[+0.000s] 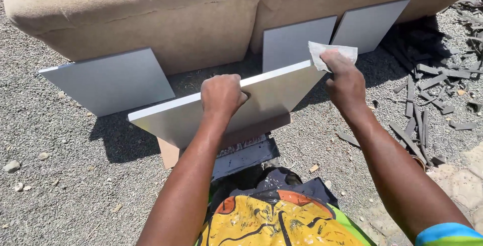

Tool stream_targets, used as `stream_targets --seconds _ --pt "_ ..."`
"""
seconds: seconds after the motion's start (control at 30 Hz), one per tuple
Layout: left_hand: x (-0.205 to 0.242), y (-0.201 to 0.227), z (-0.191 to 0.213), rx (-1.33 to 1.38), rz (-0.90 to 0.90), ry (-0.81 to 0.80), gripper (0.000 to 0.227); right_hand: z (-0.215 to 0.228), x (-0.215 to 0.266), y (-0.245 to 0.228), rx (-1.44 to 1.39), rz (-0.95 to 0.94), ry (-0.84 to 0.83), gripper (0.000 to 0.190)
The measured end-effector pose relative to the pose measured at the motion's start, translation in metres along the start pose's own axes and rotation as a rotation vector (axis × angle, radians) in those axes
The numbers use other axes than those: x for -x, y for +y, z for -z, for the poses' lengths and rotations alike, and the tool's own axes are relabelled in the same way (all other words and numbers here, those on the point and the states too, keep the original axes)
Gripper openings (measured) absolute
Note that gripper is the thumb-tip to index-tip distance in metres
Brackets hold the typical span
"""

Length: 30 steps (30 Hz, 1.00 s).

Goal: Sanding the flat surface and edges of a white cabinet door with sandpaper to prepare it for finishing.

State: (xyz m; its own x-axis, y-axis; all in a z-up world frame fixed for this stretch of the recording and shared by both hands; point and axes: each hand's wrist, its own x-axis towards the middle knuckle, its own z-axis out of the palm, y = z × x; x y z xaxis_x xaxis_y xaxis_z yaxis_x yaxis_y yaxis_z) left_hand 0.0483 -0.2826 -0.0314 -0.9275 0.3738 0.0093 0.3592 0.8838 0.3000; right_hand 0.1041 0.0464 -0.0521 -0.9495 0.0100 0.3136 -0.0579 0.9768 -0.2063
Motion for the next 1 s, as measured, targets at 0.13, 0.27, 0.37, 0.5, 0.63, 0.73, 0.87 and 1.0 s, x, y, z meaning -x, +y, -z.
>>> stream_targets --seconds 0.13,0.27,0.37,0.5,0.63,0.73,0.87,1.0 --pt "-0.001 -0.001 -0.002 -0.012 0.0 0.026 0.016 0.003 -0.003 0.009 -0.037 -0.04 -0.004 0.071" --pt "-0.002 -0.001 0.001 -0.009 0.001 0.023 0.014 -0.03 0.021 -0.099 -0.092 0.028 0.064 0.077" --pt "0.0 0.001 0.001 -0.015 0.001 0.015 0.014 -0.052 0.027 -0.115 -0.115 0.059 0.106 0.079" --pt "0.006 0.004 0.001 -0.027 0.001 0.011 0.014 -0.034 0.004 -0.082 -0.523 -0.429 0.332 0.052" --pt "0.003 0.005 0.004 -0.029 0.021 0.025 0.013 -0.071 -0.009 -0.003 -0.685 -0.666 0.486 0.034" --pt "0.003 0.003 0.005 -0.013 0.024 0.012 0.014 -0.042 -0.005 0.001 -0.682 -0.611 0.401 0.031" --pt "0.004 0.003 0.001 -0.003 0.025 0.02 0.012 -0.015 0.007 -0.07 -0.36 -0.18 0.076 0.041" --pt "-0.003 -0.003 -0.025 -0.074 0.006 0.045 0.014 -0.022 0.032 -0.176 -0.187 0.221 -0.121 0.047"
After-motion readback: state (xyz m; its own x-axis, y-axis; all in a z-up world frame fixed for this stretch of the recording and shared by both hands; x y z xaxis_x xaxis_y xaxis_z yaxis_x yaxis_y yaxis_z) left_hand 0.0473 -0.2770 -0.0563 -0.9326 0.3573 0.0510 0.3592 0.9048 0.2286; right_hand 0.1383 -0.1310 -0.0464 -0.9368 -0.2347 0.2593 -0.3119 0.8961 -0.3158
